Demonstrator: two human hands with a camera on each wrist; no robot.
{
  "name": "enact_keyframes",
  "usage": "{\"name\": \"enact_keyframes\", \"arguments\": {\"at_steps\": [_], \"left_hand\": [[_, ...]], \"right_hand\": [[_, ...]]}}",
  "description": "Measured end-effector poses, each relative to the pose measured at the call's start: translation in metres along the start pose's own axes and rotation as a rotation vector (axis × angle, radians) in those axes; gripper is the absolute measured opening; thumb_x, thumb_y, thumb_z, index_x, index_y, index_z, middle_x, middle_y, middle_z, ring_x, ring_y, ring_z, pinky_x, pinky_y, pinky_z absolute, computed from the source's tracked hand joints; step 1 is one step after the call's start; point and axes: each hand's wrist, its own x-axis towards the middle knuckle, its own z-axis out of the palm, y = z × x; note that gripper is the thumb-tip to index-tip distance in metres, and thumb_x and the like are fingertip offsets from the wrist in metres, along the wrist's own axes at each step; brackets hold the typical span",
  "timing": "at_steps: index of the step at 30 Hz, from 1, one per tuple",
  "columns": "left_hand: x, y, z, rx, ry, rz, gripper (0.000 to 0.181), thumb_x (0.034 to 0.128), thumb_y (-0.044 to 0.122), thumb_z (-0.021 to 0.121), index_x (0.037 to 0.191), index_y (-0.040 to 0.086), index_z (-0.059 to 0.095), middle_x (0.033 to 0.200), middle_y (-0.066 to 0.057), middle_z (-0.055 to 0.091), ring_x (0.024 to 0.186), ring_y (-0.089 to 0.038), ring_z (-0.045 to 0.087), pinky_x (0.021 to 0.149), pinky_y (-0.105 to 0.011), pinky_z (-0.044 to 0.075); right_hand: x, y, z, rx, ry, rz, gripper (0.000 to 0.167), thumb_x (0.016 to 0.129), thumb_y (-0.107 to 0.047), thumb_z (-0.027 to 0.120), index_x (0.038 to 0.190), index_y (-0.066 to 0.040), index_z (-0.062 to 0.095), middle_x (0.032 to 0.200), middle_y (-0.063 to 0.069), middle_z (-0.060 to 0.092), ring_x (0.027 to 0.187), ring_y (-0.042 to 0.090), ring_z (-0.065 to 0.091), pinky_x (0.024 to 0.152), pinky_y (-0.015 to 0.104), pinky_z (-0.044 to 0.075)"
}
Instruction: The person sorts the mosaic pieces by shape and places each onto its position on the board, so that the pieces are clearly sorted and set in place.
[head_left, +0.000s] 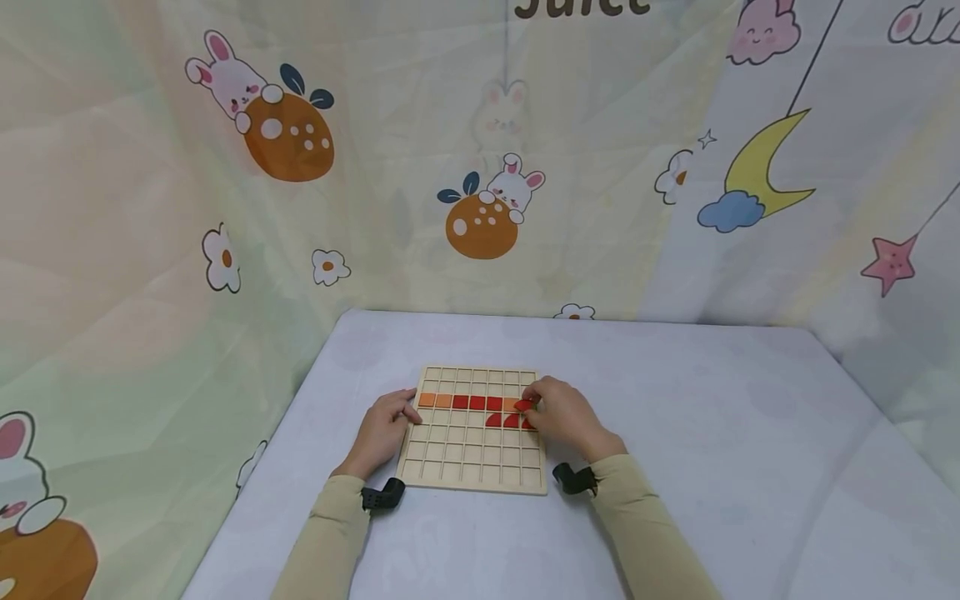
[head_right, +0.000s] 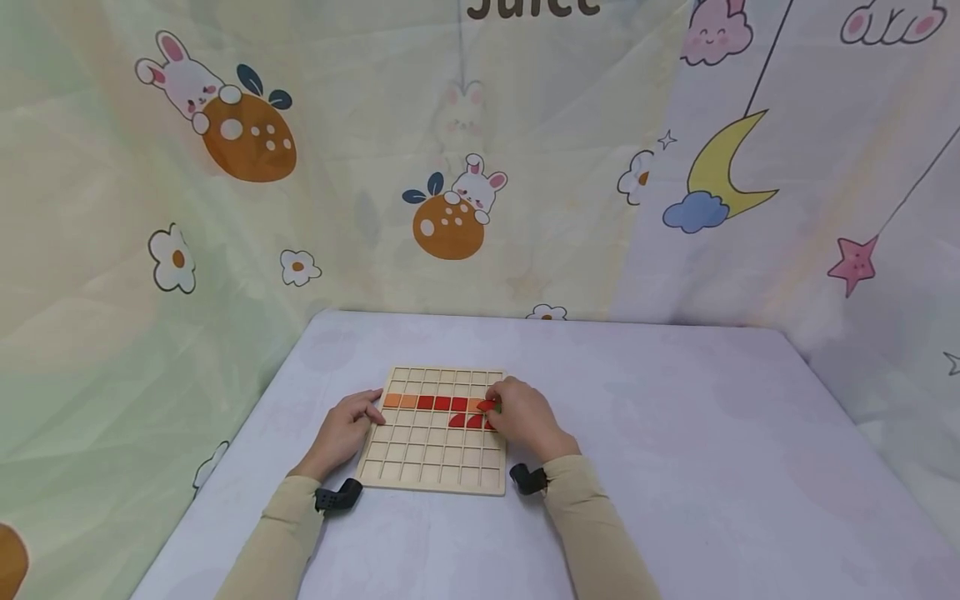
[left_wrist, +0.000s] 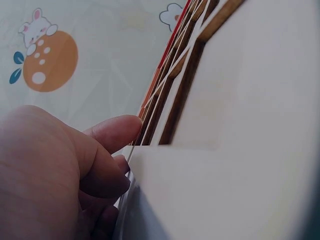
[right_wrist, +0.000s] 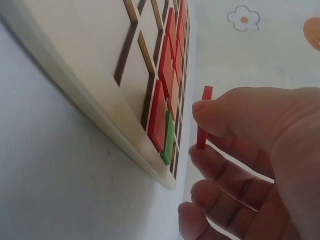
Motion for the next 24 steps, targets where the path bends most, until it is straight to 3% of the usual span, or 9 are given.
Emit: {"name": "enact_keyframes", "arguments": {"at_steps": [14,24], "left_hand": [[0.000,0.000,0.000,-0.011,0.004,0.000,0.032,0.0909,0.001,0.049,0.072,0.017,0.068,0.142,-0.005,0.054,0.139,-0.030,0.037,0.114,-0.052,0.028],[0.000,-0.001,0.000,-0.007,0.004,0.002,0.032,0.0903,-0.001,0.049,0.072,0.017,0.068,0.142,-0.006,0.054,0.139,-0.030,0.038,0.114,-0.053,0.029]], "right_hand": [[0.001,-0.017,0.012,-0.022,-0.007,-0.101,0.019,0.084,-0.016,0.074,0.102,-0.013,0.073,0.096,-0.003,0.063,0.084,0.013,0.058,0.080,0.033,0.053],[0.005,-0.027,0.019,-0.021,0.000,-0.184,0.019,0.085,-0.015,0.073,0.103,-0.011,0.073,0.097,-0.003,0.064,0.082,0.012,0.058,0.076,0.030,0.052]]}}
